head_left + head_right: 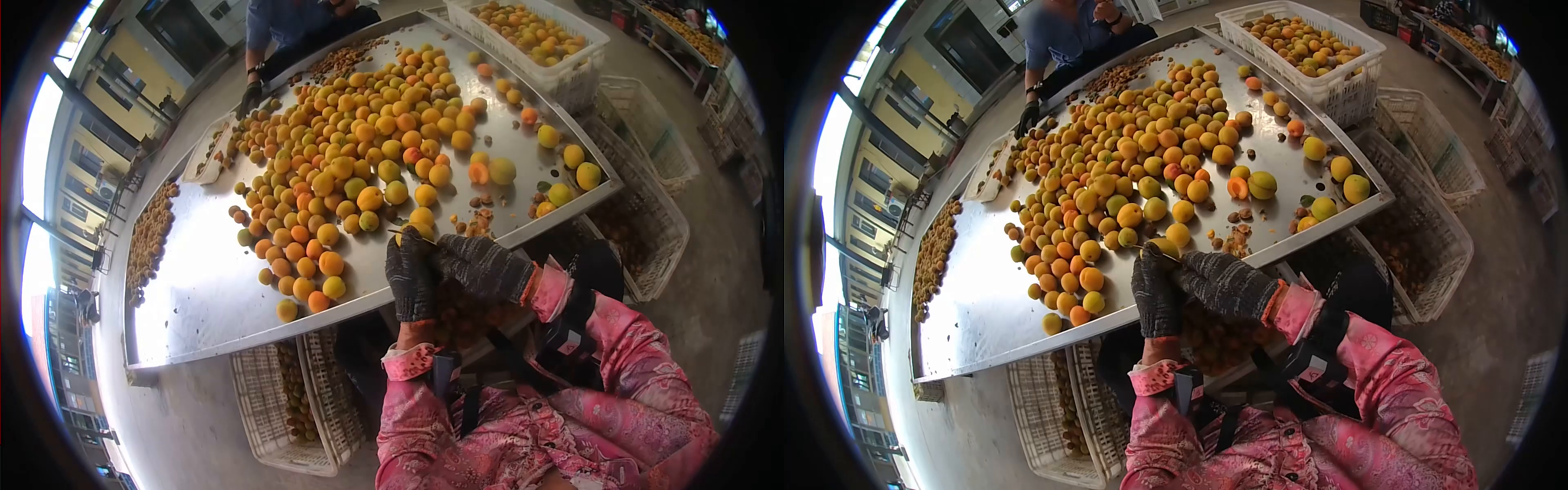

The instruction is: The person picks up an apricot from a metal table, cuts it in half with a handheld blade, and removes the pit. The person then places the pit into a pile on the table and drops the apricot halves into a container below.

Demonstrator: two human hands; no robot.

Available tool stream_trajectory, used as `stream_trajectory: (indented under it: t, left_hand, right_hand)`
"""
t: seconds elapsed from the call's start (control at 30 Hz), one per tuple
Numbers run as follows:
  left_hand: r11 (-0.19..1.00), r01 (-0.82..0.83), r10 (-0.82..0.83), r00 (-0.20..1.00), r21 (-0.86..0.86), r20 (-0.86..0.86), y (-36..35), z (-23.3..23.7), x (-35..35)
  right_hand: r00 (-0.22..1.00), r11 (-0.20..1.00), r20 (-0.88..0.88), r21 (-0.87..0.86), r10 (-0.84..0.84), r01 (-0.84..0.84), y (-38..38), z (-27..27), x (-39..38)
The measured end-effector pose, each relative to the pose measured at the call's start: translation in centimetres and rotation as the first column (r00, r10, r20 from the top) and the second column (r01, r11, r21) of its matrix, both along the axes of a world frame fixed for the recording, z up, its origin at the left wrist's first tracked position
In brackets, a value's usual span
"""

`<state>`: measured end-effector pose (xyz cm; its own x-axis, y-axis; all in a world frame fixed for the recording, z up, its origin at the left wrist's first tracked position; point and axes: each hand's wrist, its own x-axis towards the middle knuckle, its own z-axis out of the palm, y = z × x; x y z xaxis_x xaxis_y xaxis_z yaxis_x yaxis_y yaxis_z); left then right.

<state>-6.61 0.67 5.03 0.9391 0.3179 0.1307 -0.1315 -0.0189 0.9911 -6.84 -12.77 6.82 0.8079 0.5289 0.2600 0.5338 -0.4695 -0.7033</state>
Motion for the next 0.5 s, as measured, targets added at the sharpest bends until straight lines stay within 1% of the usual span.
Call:
stream_trajectory:
  t: [0.03, 0.07, 0.1, 0.13, 0.17, 0.23, 0.27, 0.3, 0.33, 0.4, 0.43, 0.47, 0.5]
  left_hand:
    - [1.0, -0.001, 0.001, 1.0, -0.001, 0.001, 0.1, -0.2, -0.2]
    - [0.998, 0.033, -0.034, 0.999, 0.06, 0.028, 0.2, -0.5, -0.3]
    - [0.99, 0.065, -0.072, 0.996, 0.123, 0.053, 0.3, -0.6, -0.5]
    - [0.99, 0.066, -0.073, 0.996, 0.124, 0.055, 0.3, -0.6, -0.7]
    - [0.989, 0.08, -0.087, 0.995, 0.125, 0.049, 0.3, -0.5, -0.8]
    - [0.987, 0.095, -0.101, 0.994, 0.128, 0.044, 0.3, 0.1, -0.9]
    - [0.992, 0.122, -0.122, 0.993, 0.034, -0.012, 0.2, 0.5, -0.9]
    - [0.988, 0.143, -0.147, 0.987, -0.062, -0.065, 0.2, 0.8, -0.9]
    - [0.988, 0.143, -0.147, 0.987, -0.061, -0.063, 0.3, 0.4, -0.9]
    - [0.984, 0.175, -0.177, 0.982, 0.037, 0.07, 0.5, -0.7, -0.9]
    - [0.984, 0.176, -0.178, 0.981, 0.037, 0.072, 0.7, -0.9, -1.0]
    - [0.972, 0.192, -0.205, 0.975, 0.137, 0.087, 1.0, -1.0, -1.1]
    - [0.95, 0.204, -0.233, 0.967, 0.236, 0.099, 1.1, -1.0, -1.1]
  right_hand:
    - [0.991, 0.995, -0.128, 0.094, 0.027, -0.015, -0.1, 0.4, 0.0]
    - [0.991, 0.996, -0.128, 0.093, 0.026, -0.014, -0.2, 0.6, 0.0]
    - [0.947, 0.983, -0.316, 0.186, 0.055, 0.005, -0.2, 0.9, 0.0]
    - [0.867, 0.961, -0.488, 0.272, 0.101, 0.041, -0.2, 1.0, 0.0]
    - [0.868, 0.961, -0.486, 0.274, 0.102, 0.04, -0.2, 1.1, -0.1]
    - [0.778, 0.945, -0.615, 0.315, 0.128, 0.093, -0.3, 1.3, -0.1]
    - [0.779, 0.944, -0.614, 0.317, 0.129, 0.093, -0.3, 1.2, 0.0]
    - [0.853, 0.956, -0.501, 0.295, 0.146, 0.01, -0.5, 0.9, 0.1]
    - [0.91, 0.963, -0.38, 0.261, 0.168, -0.068, -0.7, 0.7, 0.1]
    - [0.907, 0.964, -0.383, 0.253, 0.177, -0.082, -1.2, 0.8, 0.1]
    - [0.902, 0.964, -0.387, 0.244, 0.192, -0.1, -1.3, 0.9, 0.2]
    - [0.902, 0.965, -0.386, 0.244, 0.192, -0.1, -1.4, 0.6, 0.2]
    - [0.912, 0.954, -0.351, 0.279, 0.211, -0.113, -1.3, 0.2, 0.3]
